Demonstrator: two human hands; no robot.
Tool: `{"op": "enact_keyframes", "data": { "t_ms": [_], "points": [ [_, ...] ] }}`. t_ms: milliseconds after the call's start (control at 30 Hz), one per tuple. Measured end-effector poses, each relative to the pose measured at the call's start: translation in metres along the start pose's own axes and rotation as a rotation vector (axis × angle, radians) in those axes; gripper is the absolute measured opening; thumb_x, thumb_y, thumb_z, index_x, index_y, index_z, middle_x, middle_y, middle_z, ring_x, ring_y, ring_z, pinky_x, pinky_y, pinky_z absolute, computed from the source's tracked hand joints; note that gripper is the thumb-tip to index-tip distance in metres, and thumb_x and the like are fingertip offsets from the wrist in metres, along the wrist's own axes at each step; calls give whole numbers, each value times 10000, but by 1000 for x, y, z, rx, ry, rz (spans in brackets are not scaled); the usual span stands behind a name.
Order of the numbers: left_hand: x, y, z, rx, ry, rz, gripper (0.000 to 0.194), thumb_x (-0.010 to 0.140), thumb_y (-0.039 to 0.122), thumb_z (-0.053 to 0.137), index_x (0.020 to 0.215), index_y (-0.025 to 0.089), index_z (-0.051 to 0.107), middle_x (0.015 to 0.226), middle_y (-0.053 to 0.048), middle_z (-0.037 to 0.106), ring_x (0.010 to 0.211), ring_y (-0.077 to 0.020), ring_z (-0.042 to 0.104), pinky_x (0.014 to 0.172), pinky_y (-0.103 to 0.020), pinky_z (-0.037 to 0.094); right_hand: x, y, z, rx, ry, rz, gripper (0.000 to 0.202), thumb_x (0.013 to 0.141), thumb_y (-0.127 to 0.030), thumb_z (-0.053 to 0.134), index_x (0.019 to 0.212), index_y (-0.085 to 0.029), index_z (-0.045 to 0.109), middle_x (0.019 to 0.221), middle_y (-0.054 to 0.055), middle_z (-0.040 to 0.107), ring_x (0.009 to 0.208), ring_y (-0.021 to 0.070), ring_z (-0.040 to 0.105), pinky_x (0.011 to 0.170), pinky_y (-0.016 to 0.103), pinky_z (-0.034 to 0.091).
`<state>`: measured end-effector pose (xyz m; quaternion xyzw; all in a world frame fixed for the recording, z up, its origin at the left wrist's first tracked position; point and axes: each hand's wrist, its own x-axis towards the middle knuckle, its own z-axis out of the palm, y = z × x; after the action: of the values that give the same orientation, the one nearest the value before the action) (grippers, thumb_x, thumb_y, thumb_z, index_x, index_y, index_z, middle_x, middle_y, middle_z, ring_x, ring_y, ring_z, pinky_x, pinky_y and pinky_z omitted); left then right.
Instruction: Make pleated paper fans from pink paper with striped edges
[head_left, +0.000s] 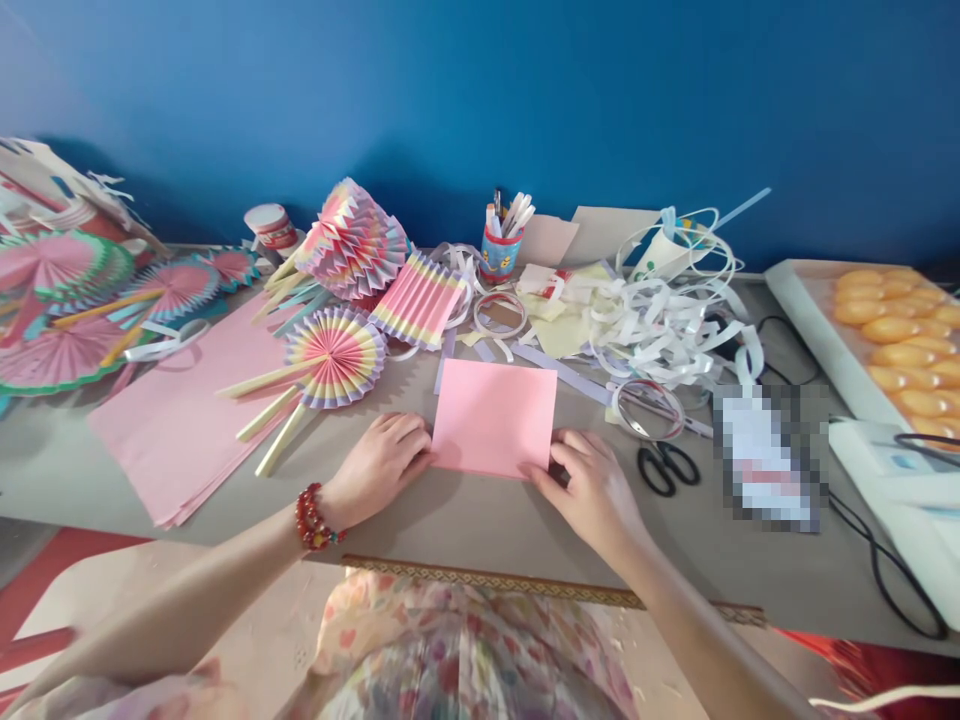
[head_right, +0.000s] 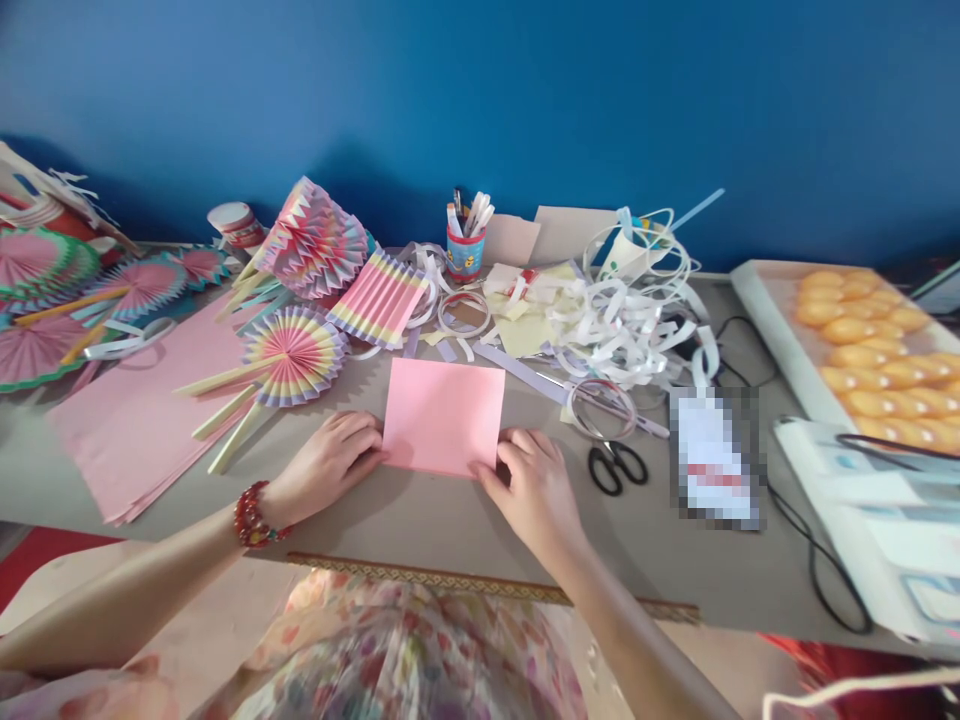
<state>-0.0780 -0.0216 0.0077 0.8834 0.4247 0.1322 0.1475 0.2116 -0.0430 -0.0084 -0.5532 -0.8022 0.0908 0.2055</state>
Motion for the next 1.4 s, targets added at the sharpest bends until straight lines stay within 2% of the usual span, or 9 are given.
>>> {"op": "enact_keyframes", "data": {
  "t_ms": [767, 1000, 1400],
  "points": [
    [-2, 0, 4, 90, -4, 20, 236, 999, 260, 379, 841, 181, 536, 888, -56, 556, 825, -203, 535, 816, -354, 441, 2, 5, -2, 37, -39, 12, 302, 867, -347, 650, 640, -213, 501, 822, 45, 602, 807, 220, 542, 717, 331, 400],
    [-2, -1, 4, 75, -10, 11, 251, 1000, 272, 376, 833, 180, 538, 883, -57, 558, 825, -204, 534, 811, -360, 444, 4, 7, -10, 96, -104, 10, 206, 847, -285, 677, 693, -219, 558, 858, 35, 610, 822, 212, 551, 728, 318, 422],
    [-1, 1, 2, 65, -1, 11, 252, 995, 268, 388, 815, 179, 541, 862, -55, 554, 813, -206, 537, 811, -358, 446, 11, 12, -20, 132, -209, 3, 207, 837, -272, 695, 678, -216, 574, 862, 28, 609, 811, 204, 539, 722, 315, 427]
  ]
}}
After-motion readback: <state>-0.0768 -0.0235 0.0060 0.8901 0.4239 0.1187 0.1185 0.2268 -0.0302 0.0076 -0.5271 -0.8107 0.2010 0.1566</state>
